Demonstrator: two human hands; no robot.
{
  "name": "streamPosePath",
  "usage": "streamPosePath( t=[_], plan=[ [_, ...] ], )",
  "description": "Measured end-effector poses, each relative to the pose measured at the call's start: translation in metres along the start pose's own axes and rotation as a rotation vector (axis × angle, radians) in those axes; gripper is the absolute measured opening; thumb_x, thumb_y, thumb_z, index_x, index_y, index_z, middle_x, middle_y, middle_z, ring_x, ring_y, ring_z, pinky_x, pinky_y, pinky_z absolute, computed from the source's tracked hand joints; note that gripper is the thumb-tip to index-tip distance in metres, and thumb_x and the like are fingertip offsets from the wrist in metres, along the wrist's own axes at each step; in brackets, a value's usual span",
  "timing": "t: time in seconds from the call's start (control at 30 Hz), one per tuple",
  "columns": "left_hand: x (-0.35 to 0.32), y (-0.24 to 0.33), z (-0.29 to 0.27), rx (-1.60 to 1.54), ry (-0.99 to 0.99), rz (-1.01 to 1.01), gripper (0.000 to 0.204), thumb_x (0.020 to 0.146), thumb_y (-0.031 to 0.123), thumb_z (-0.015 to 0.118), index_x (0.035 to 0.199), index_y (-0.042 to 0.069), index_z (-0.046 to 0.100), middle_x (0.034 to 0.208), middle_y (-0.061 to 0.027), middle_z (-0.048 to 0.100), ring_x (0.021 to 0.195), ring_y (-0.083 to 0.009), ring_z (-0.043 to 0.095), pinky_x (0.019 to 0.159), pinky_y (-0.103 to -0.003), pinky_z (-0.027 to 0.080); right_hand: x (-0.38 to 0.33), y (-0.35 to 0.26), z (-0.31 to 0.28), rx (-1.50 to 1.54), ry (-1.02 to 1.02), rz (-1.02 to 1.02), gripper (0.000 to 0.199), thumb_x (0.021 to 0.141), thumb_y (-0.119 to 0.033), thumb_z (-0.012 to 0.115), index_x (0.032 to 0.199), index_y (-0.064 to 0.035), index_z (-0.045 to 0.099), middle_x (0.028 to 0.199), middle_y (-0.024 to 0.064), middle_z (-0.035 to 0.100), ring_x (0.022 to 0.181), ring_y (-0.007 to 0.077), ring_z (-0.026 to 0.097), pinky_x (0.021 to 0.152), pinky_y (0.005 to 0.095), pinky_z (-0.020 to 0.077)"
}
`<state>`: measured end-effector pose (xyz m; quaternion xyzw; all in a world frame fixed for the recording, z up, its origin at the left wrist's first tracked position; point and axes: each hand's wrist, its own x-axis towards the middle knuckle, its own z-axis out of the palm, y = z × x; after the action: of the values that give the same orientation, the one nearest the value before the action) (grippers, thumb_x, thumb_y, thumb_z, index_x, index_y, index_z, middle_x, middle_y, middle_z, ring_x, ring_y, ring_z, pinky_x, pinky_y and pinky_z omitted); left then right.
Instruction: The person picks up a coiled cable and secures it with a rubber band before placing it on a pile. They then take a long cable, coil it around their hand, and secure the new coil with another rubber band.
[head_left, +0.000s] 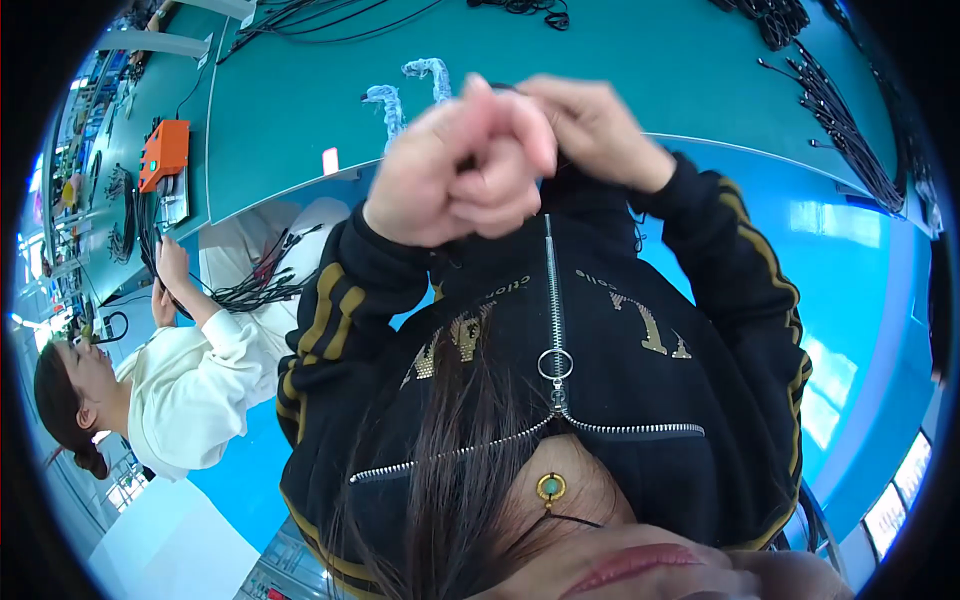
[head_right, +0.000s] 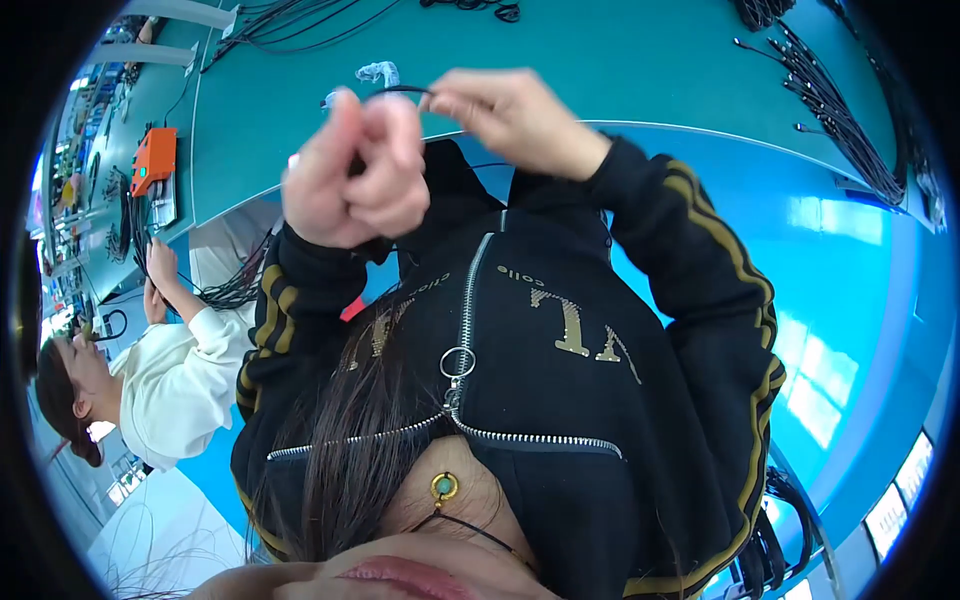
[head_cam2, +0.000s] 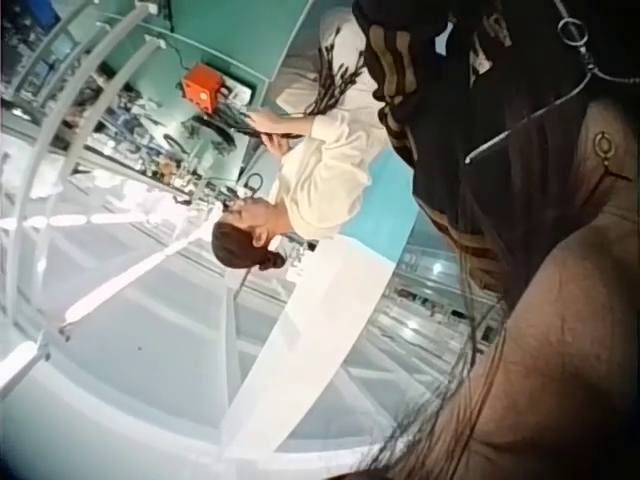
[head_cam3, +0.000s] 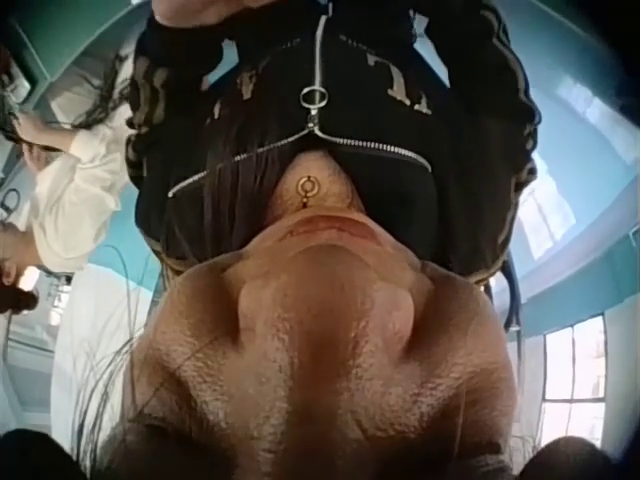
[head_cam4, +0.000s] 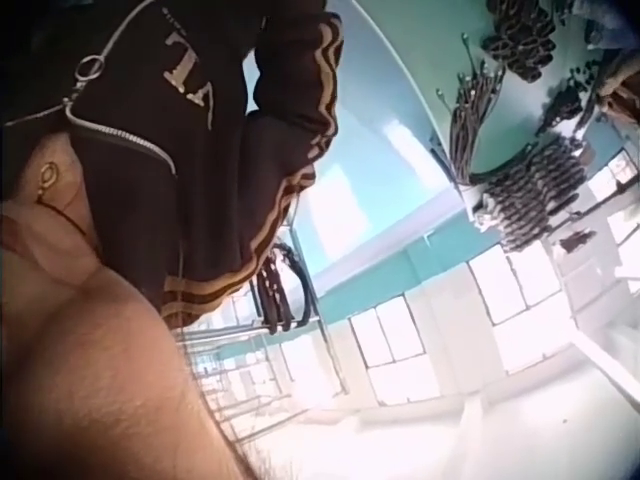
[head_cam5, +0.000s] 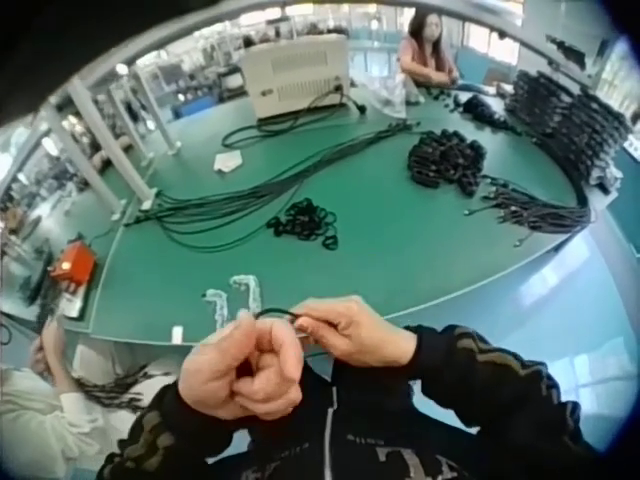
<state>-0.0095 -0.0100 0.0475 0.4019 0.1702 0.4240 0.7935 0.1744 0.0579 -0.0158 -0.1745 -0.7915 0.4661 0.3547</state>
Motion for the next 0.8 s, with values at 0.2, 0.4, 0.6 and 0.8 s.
streamPosePath(
  t=[0.2,0.4,0.6,0.8],
  plan=[
    [0.011,-0.011,-0.042,0.494,0.307,0.351,0.046,0.102,0.033,0.036,0.125,-0.005,0.046,0.085,-0.0086,0.061,0.072,-0.0173,0.062,0.062,-0.026,0.051,-0.054,-0.024,0.01,-0.169,-0.255,0.186,0.018,0.087,-0.013,0.06,0.103,-0.0045,0.059,0.073,0.0137,0.061,0.064,0.031,0.061,0.055,0.0354,0.0478],
    [0.006,-0.049,-0.03,0.429,0.137,0.085,0.047,0.1,0.028,0.041,0.134,-0.005,0.037,0.112,-0.0193,0.058,0.098,-0.0267,0.064,0.08,-0.033,0.054,-0.001,-0.052,-0.041,-0.414,-0.174,-0.199,0.009,0.085,-0.009,0.062,0.09,-0.0016,0.06,0.07,0.0142,0.058,0.061,0.0298,0.056,0.056,0.0312,0.0459],
    [0.005,-0.042,-0.006,0.116,-0.14,-0.176,0.057,0.098,0.032,0.046,0.136,-0.008,0.031,0.123,-0.0292,0.052,0.095,-0.0337,0.066,0.074,-0.031,0.058,0.003,0.007,-0.029,0.219,-0.155,0.127,0.015,0.09,-0.015,0.062,0.091,-0.0002,0.062,0.077,0.0031,0.061,0.07,0.0102,0.056,0.061,0.0239,0.045],
    [0.007,-0.049,-0.004,0.061,-0.003,-0.261,0.059,0.098,0.037,0.042,0.137,-0.007,0.031,0.125,-0.0282,0.051,0.09,-0.0341,0.067,0.07,-0.028,0.058,-0.02,0.032,-0.004,0.329,-0.025,0.231,0.014,0.09,-0.015,0.061,0.088,-0.0016,0.065,0.073,-0.0002,0.061,0.069,0.005,0.052,0.06,0.0221,0.0437]
  ],
)
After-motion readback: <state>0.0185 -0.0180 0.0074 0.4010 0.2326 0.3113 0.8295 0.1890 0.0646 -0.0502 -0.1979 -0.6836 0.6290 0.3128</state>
